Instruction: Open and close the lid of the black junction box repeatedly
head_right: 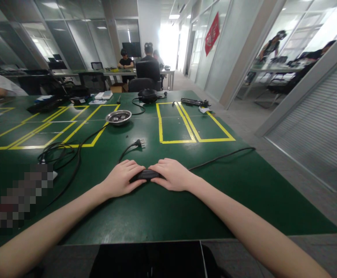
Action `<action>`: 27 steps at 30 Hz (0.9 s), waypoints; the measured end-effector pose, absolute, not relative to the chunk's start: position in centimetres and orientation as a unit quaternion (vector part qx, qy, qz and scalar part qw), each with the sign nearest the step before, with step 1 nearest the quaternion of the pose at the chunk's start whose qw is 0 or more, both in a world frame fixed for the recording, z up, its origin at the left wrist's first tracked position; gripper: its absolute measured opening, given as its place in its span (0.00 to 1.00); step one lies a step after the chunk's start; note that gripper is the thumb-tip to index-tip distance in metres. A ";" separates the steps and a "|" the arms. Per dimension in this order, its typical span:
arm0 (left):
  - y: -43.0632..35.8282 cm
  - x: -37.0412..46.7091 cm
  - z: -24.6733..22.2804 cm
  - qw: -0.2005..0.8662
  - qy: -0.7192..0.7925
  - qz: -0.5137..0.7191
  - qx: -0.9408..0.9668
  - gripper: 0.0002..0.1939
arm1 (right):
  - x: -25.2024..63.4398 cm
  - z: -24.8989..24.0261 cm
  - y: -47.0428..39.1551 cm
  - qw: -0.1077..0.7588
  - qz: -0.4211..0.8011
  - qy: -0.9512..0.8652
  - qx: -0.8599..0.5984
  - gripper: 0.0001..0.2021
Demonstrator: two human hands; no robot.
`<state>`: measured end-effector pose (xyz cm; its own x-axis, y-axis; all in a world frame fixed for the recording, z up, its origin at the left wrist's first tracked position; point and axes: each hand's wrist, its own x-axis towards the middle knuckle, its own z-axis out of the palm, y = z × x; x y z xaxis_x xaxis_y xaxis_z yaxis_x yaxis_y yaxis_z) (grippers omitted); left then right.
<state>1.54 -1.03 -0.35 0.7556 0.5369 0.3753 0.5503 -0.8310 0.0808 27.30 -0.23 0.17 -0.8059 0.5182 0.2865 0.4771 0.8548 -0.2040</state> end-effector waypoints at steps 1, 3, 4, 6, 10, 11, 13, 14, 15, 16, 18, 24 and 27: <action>-1.0 1.6 -0.3 0.021 -0.288 -0.193 -0.938 0.17 | 27.3 0.3 -0.3 0.163 0.055 -0.949 -0.263 0.15; -1.1 1.6 -0.3 0.023 -0.290 -0.190 -0.938 0.18 | 27.3 0.3 -0.2 0.162 0.039 -0.951 -0.261 0.16; -1.1 1.6 -0.3 0.021 -0.293 -0.187 -0.938 0.18 | 27.3 0.2 -0.2 0.165 0.032 -0.951 -0.260 0.16; -1.2 1.6 -0.2 0.014 -0.297 -0.180 -0.938 0.18 | 27.2 0.1 -0.2 0.181 0.019 -0.950 -0.254 0.17; -1.3 1.7 -0.3 0.001 -0.301 -0.191 -0.934 0.19 | 26.9 -0.2 -0.2 0.208 -0.012 -0.948 -0.242 0.18; -1.4 1.8 -0.4 0.001 -0.297 -0.197 -0.934 0.19 | 26.8 -0.2 -0.2 0.210 -0.020 -0.947 -0.241 0.18; -1.4 1.8 -0.5 0.005 -0.288 -0.204 -0.936 0.18 | 26.8 -0.2 -0.2 0.213 -0.024 -0.947 -0.241 0.18; -1.4 1.9 -0.5 0.006 -0.284 -0.205 -0.937 0.18 | 26.8 -0.3 -0.1 0.215 -0.020 -0.946 -0.240 0.18; -1.5 1.9 -0.5 0.007 -0.281 -0.204 -0.938 0.17 | 26.9 -0.3 -0.1 0.217 -0.013 -0.946 -0.239 0.17; -1.5 1.9 -0.5 0.007 -0.280 -0.206 -0.938 0.16 | 26.9 -0.3 -0.1 0.220 -0.007 -0.946 -0.237 0.17; -1.5 1.9 -0.6 0.007 -0.283 -0.214 -0.935 0.16 | 27.0 -0.4 0.0 0.228 -0.007 -0.947 -0.226 0.15; -1.4 2.0 -1.0 0.040 -0.294 -0.247 -0.923 0.20 | 26.9 -0.9 0.2 0.257 -0.053 -0.943 -0.203 0.13; -1.5 2.0 -1.0 0.039 -0.302 -0.242 -0.921 0.17 | 26.8 -1.0 0.3 0.267 -0.047 -0.936 -0.225 0.15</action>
